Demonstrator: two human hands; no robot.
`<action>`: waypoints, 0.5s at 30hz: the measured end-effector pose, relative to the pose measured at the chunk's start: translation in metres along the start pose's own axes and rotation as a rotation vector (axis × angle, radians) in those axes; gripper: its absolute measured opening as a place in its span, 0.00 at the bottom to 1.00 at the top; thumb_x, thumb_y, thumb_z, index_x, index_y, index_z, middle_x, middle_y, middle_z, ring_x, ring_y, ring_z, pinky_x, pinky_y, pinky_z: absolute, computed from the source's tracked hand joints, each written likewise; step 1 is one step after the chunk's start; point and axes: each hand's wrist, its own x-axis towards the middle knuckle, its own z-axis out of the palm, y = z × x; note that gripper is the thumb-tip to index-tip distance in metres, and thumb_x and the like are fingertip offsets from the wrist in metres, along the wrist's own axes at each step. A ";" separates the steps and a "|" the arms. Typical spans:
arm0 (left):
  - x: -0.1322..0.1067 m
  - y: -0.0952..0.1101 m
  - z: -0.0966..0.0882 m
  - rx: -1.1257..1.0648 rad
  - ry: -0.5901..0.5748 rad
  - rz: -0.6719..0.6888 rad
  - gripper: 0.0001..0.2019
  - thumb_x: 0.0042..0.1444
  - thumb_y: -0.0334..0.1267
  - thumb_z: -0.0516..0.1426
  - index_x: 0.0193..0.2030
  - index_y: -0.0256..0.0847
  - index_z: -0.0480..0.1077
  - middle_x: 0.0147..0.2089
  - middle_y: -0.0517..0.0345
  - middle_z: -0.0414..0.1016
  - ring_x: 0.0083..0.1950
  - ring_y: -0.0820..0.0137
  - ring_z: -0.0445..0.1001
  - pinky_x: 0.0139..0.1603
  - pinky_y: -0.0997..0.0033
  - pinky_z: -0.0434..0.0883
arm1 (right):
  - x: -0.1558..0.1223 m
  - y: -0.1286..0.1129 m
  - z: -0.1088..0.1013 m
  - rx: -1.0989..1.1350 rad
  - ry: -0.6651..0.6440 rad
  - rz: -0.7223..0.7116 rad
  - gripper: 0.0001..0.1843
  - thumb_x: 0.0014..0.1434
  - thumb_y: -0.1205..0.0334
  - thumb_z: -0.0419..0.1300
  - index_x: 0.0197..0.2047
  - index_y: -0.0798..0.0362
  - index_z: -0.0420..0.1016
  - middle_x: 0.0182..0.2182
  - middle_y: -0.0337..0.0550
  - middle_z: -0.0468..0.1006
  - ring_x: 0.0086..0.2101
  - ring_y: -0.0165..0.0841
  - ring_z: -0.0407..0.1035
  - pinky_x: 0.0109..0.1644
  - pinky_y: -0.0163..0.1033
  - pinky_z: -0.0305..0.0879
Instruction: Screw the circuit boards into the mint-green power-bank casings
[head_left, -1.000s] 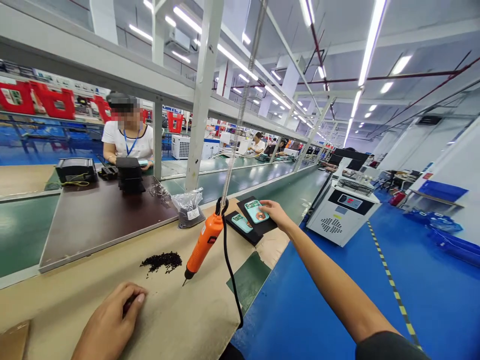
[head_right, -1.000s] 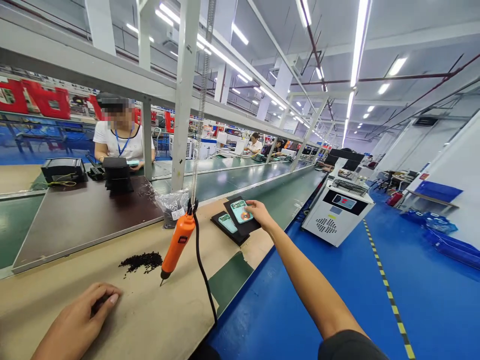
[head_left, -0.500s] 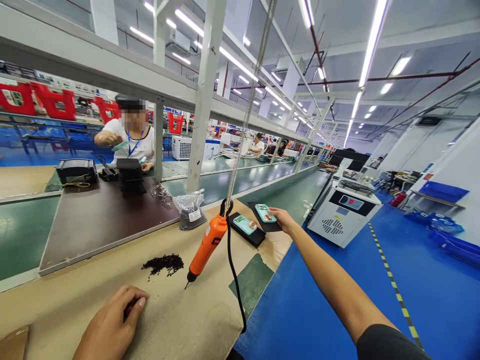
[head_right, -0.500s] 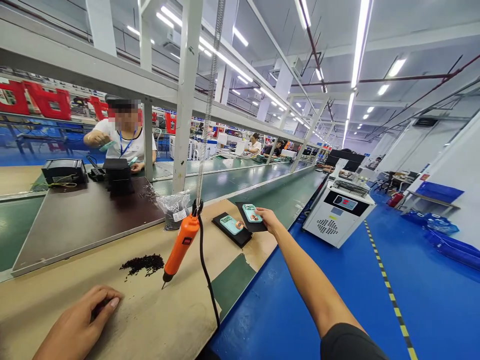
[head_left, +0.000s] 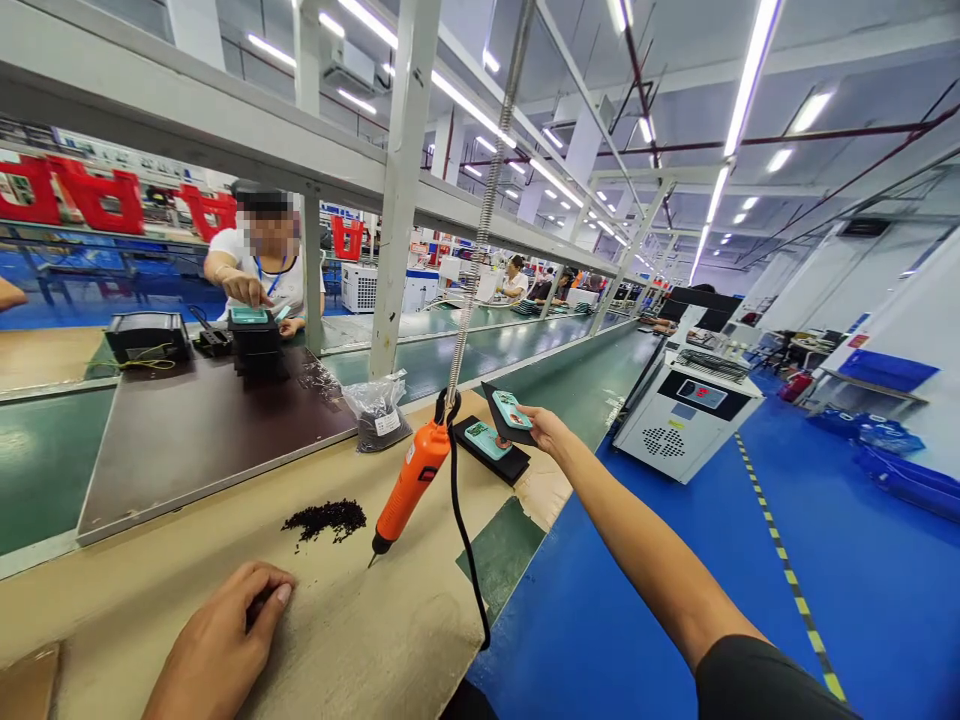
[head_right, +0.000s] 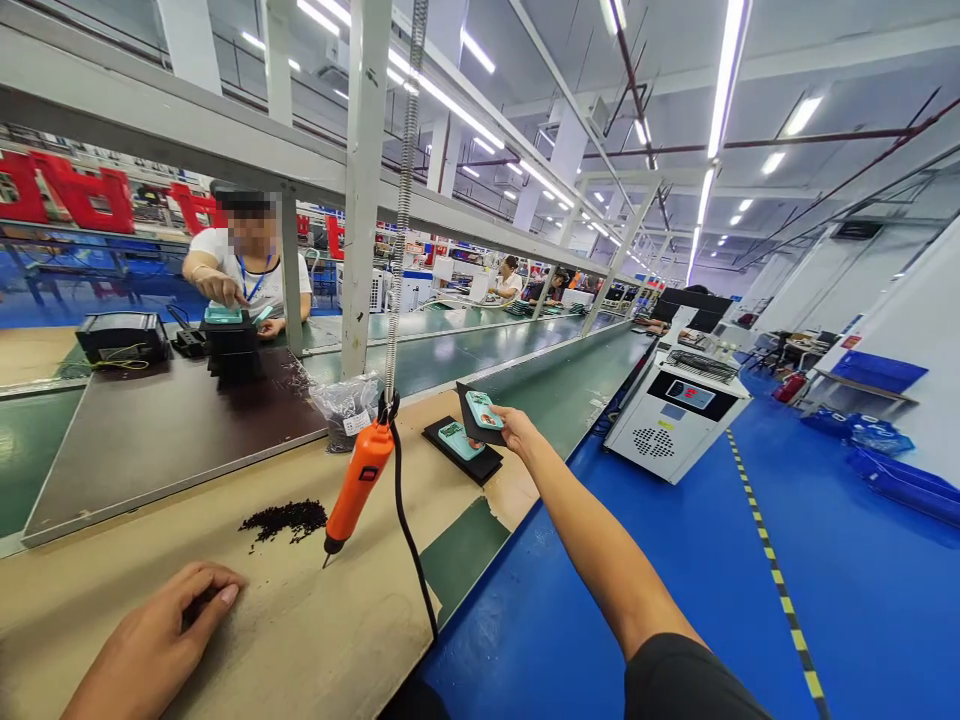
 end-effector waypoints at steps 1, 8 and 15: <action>0.000 -0.002 0.000 0.000 -0.006 0.006 0.22 0.67 0.60 0.51 0.41 0.50 0.81 0.49 0.56 0.86 0.48 0.58 0.85 0.47 0.63 0.80 | -0.002 -0.001 0.001 0.012 -0.014 0.007 0.20 0.76 0.54 0.68 0.64 0.55 0.77 0.58 0.51 0.80 0.51 0.42 0.80 0.54 0.51 0.83; 0.002 0.006 -0.004 0.004 0.008 0.017 0.21 0.65 0.58 0.52 0.39 0.49 0.82 0.48 0.54 0.87 0.46 0.57 0.85 0.46 0.62 0.80 | -0.012 -0.007 -0.001 0.119 -0.057 0.004 0.19 0.76 0.54 0.67 0.63 0.55 0.78 0.55 0.50 0.81 0.48 0.40 0.81 0.51 0.48 0.84; -0.001 0.010 -0.004 0.008 0.022 0.024 0.21 0.65 0.57 0.52 0.38 0.49 0.81 0.46 0.54 0.87 0.44 0.59 0.85 0.44 0.65 0.79 | -0.013 -0.009 0.005 0.149 -0.071 -0.038 0.20 0.76 0.54 0.68 0.64 0.55 0.77 0.58 0.51 0.80 0.51 0.42 0.80 0.54 0.51 0.83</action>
